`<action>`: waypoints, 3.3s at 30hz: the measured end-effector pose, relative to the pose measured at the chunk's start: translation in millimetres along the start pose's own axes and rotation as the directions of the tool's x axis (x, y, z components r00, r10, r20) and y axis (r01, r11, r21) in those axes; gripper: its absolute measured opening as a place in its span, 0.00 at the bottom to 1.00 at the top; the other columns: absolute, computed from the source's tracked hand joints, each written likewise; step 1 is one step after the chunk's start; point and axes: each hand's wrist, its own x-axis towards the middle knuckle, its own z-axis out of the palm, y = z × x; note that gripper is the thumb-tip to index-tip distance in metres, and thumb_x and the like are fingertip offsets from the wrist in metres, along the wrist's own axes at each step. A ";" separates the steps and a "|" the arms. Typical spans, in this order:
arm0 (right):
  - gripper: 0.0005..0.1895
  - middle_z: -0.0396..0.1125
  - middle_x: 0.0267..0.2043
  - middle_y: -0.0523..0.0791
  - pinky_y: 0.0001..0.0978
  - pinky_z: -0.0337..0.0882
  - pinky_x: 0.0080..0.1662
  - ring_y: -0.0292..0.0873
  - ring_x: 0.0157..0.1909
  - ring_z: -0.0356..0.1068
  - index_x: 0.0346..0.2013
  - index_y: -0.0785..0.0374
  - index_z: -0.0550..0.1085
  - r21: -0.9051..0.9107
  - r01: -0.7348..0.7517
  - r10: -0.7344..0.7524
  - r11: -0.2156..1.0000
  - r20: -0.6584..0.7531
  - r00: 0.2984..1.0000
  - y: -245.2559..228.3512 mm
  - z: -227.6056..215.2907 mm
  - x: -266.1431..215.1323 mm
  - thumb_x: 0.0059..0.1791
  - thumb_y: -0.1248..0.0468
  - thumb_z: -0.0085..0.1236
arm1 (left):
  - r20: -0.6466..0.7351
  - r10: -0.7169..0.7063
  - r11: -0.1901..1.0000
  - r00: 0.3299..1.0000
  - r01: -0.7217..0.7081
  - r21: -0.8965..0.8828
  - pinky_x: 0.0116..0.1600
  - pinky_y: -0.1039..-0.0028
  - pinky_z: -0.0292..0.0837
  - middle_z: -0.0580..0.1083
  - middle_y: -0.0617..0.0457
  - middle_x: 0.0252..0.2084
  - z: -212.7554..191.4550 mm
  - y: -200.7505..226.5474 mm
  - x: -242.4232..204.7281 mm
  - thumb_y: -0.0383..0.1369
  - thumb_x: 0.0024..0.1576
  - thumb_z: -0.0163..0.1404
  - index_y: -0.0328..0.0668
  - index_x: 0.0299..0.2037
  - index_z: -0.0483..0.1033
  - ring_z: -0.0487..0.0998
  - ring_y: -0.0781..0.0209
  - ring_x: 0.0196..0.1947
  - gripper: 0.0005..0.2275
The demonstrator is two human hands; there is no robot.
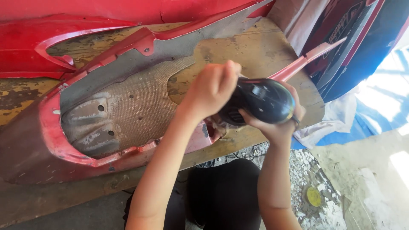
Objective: The person uses a handheld electric polisher with a buffing pad to smooth the surface of a red car part resting on a wooden workbench. They move the tool across the edges and flat areas of the part.
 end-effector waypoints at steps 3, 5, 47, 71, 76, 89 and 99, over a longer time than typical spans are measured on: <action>0.40 0.71 0.52 0.46 0.29 0.74 0.60 0.39 0.53 0.74 0.56 0.70 0.72 -0.084 0.050 -0.055 0.995 -0.058 0.997 14.0 -11.8 -13.5 0.34 0.60 0.82 | 0.018 -0.009 1.000 1.000 0.009 -0.013 0.38 0.56 0.68 0.71 0.36 0.27 14.3 12.5 0.7 0.39 0.69 0.33 0.34 0.32 0.68 0.75 0.34 0.33 0.18; 0.43 0.72 0.52 0.45 0.28 0.75 0.59 0.39 0.51 0.74 0.57 0.69 0.70 -0.066 0.043 -0.050 0.997 -0.102 0.994 15.0 -9.8 -12.2 0.34 0.59 0.83 | -0.005 0.027 0.998 1.000 -0.028 -0.060 0.39 0.56 0.69 0.71 0.36 0.28 15.9 7.5 3.4 0.39 0.69 0.32 0.34 0.33 0.67 0.76 0.34 0.34 0.18; 0.43 0.71 0.50 0.45 0.30 0.74 0.59 0.39 0.51 0.73 0.59 0.70 0.70 0.128 -0.069 0.073 0.989 -0.024 0.997 27.5 -43.0 -48.1 0.33 0.62 0.81 | 0.224 -0.170 0.972 0.960 0.200 -0.122 0.30 0.60 0.66 0.64 0.40 0.17 31.0 24.9 -11.4 0.42 0.67 0.36 0.30 0.24 0.67 0.69 0.50 0.17 0.24; 0.41 0.73 0.49 0.45 0.29 0.74 0.58 0.38 0.50 0.74 0.57 0.71 0.71 0.170 -0.100 0.103 0.980 -0.009 0.995 12.3 -49.7 -66.3 0.33 0.65 0.79 | 0.407 -0.317 0.941 0.857 0.336 0.025 0.37 0.61 0.73 0.74 0.41 0.22 19.2 41.2 -17.7 0.46 0.64 0.37 0.30 0.30 0.74 0.78 0.52 0.24 0.24; 0.41 0.74 0.51 0.46 0.32 0.74 0.59 0.39 0.52 0.74 0.57 0.71 0.72 0.183 -0.223 0.216 0.957 0.060 0.975 10.2 -54.0 -61.4 0.32 0.66 0.79 | 0.463 -0.327 0.917 0.824 0.394 -0.055 0.39 0.64 0.75 0.78 0.45 0.24 28.7 21.5 -15.4 0.45 0.65 0.36 0.32 0.30 0.76 0.82 0.54 0.26 0.24; 0.41 0.73 0.52 0.45 0.30 0.74 0.60 0.37 0.51 0.74 0.58 0.72 0.71 0.026 -0.114 0.115 0.993 -0.043 0.993 6.5 -54.7 -62.7 0.34 0.64 0.81 | 0.387 -0.236 0.951 0.891 0.294 -0.097 0.38 0.65 0.75 0.78 0.45 0.24 39.7 14.9 -10.6 0.42 0.65 0.38 0.33 0.31 0.76 0.81 0.53 0.26 0.20; 0.42 0.73 0.51 0.48 0.33 0.74 0.62 0.41 0.52 0.74 0.57 0.73 0.68 -0.271 0.101 -0.151 0.957 -0.169 0.974 2.2 -42.2 -54.3 0.34 0.66 0.82 | 0.128 0.069 0.981 0.989 -0.044 -0.186 0.39 0.60 0.71 0.72 0.38 0.25 51.7 12.4 -11.9 0.41 0.69 0.37 0.33 0.32 0.72 0.76 0.41 0.29 0.20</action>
